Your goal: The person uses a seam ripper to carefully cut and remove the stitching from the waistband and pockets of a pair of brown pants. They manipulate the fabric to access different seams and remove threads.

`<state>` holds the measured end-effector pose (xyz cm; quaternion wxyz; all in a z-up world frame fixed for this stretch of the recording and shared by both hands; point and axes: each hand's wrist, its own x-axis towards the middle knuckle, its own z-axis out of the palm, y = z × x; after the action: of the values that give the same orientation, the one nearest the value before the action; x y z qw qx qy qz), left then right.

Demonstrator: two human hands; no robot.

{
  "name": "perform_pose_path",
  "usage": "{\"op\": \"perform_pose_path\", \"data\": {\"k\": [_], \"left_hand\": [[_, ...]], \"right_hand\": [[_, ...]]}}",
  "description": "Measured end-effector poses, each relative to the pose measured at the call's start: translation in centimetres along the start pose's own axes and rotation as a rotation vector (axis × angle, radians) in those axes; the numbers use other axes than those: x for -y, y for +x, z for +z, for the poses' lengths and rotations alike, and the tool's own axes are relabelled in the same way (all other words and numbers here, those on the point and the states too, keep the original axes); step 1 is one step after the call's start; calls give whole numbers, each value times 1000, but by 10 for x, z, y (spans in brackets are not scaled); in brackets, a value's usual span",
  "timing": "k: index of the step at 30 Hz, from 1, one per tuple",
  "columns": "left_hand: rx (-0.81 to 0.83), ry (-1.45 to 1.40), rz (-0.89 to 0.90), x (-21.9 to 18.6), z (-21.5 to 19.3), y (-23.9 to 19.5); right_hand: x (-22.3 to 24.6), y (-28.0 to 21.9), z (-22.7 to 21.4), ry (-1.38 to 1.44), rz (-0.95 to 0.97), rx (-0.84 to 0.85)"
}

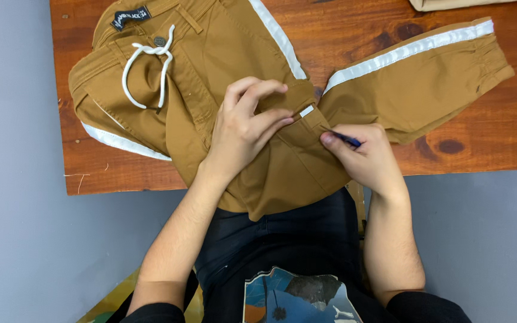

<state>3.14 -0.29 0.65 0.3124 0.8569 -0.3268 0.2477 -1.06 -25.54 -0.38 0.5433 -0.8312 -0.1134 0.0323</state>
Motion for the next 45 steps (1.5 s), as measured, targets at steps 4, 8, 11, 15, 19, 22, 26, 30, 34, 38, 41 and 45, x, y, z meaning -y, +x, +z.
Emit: {"op": "perform_pose_path", "data": {"k": [4,8,11,15,19,22,26,30,34,38,41,45], "left_hand": [[29,205,80,1,21,-9],[84,269,33,-12,10,-12],[139,155,-172,-28,-3,-15],[139,130,-390,-40,-5,-20],[87,137,-460,-47,-3,-21],[59,227,-481,-57,0,-20],[-25,249,-517,-67,4,-18],[-77,262,-612,-76,10,-20],[-111,299,-660,-82,14,-20],[-108,302,-653,-82,15,-22],[-130,307,-647,-81,17,-23],[-127,315,-648,-79,22,-30]], "right_hand": [[0,2,2,-10,8,-12],[6,1,1,-49,65,-49],[22,1,0,-147,68,-99],[33,-9,-3,-363,-34,-204],[44,-9,-16,-537,-304,-144],[76,13,-34,-810,-489,140],[79,49,-47,-921,-720,225],[80,68,-46,-995,-857,317],[78,78,-41,-1014,-898,411],[73,83,-38,-995,-884,446],[66,86,-36,-957,-901,440],[61,87,-36,-926,-940,427]]}}
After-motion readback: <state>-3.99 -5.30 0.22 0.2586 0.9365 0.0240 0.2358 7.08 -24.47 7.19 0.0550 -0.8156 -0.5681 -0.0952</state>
